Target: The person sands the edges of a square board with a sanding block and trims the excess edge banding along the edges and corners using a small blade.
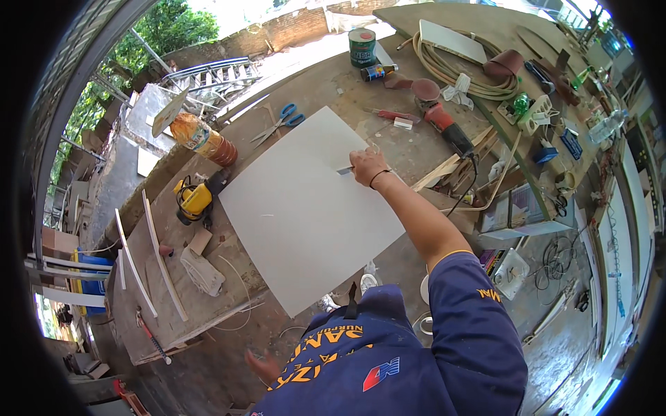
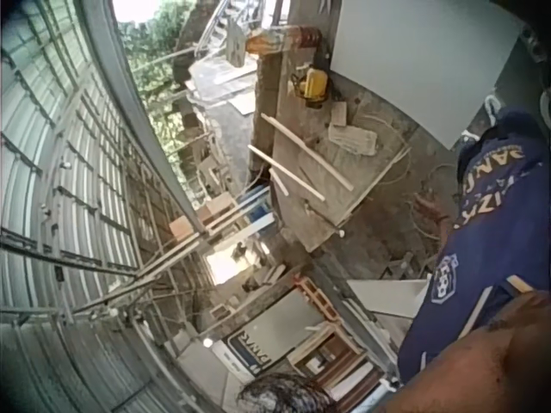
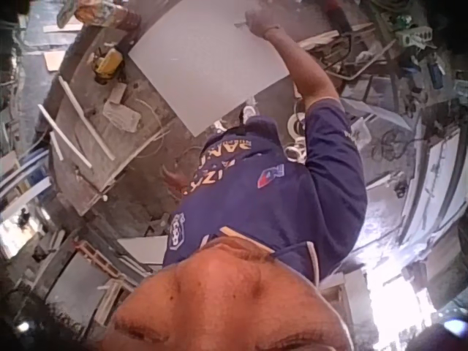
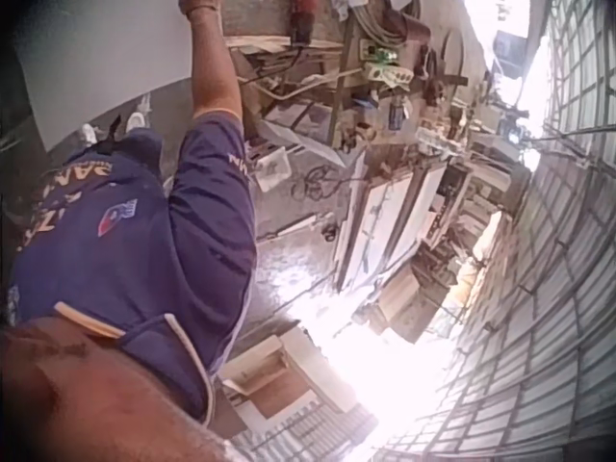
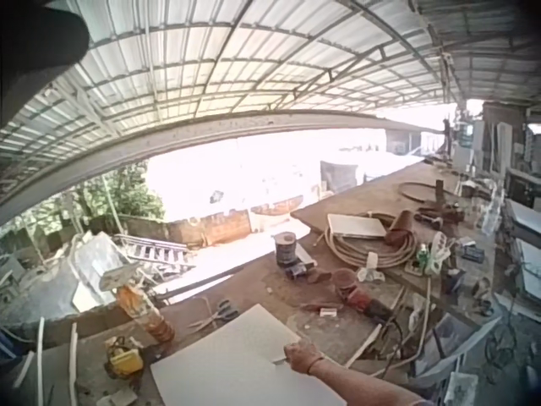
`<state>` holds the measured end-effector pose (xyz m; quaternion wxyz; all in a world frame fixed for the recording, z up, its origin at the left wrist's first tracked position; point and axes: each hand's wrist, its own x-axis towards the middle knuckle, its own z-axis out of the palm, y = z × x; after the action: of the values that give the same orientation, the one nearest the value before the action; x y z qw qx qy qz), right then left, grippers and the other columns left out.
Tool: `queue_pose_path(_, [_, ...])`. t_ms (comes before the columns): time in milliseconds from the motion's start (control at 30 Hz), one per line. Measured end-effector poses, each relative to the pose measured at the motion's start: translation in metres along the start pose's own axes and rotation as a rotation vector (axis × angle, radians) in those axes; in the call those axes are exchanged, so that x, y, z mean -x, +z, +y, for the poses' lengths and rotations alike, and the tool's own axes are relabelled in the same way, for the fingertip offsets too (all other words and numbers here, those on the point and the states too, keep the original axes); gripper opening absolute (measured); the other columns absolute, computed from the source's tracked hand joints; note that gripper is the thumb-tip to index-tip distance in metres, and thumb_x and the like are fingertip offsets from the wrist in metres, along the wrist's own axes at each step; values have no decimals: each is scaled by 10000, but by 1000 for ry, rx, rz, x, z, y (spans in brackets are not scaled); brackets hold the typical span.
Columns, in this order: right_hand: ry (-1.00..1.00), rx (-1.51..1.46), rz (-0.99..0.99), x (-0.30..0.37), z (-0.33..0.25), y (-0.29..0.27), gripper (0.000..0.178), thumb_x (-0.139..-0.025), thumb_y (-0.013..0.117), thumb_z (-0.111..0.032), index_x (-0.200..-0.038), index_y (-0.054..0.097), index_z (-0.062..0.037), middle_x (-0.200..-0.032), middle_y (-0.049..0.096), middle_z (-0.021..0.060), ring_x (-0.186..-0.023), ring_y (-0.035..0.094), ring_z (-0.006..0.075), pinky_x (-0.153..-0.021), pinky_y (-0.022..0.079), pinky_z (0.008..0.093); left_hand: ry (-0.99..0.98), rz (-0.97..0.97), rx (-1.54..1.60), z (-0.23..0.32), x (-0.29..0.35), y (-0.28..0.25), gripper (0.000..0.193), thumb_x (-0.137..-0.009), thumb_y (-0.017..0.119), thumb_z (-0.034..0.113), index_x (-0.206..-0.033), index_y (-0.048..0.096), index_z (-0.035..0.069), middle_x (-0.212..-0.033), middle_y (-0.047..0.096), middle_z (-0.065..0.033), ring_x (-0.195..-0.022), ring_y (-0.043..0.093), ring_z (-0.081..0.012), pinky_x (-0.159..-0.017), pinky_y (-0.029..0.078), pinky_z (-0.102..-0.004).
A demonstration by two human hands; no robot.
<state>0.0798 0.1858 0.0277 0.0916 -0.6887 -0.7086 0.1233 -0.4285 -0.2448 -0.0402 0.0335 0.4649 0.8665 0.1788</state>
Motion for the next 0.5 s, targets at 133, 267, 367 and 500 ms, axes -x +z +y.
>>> queue_pose_path(133, [-92,-342,319,13,28,24,124,-864,557,-113,-982,590,-89,-887,638,143,-860,606,347,-751,472,431,782,-203,105,165,-62,-24,805,-807,667,492,-1418,375,58,-1480,334,-217,-1396,270,-396,-1120,196,-556])
queue_pose_path(267, [88,-633,480,83,17,-28,129,-874,552,-103,-993,560,-51,-811,617,170,-794,608,360,-672,476,425,992,-469,-20,214,-70,8,802,-766,696,413,-1449,363,154,-1526,278,-190,-1437,199,-378,-1123,111,-603])
queue_pose_path(367, [392,-845,635,157,42,-32,111,-929,503,-127,-1006,548,-61,-811,636,202,-798,623,380,-634,463,466,1124,-510,-120,213,-76,37,772,-745,641,205,-1460,352,226,-1549,251,-156,-1450,186,-357,-1125,77,-608])
queue_pose_path(500, [93,-166,732,234,41,39,78,-922,541,-142,-952,570,-77,-776,613,99,-698,618,296,-532,486,409,1193,-468,-157,210,-80,42,766,-743,551,99,-1464,329,227,-1555,241,-152,-1452,182,-354,-1125,73,-612])
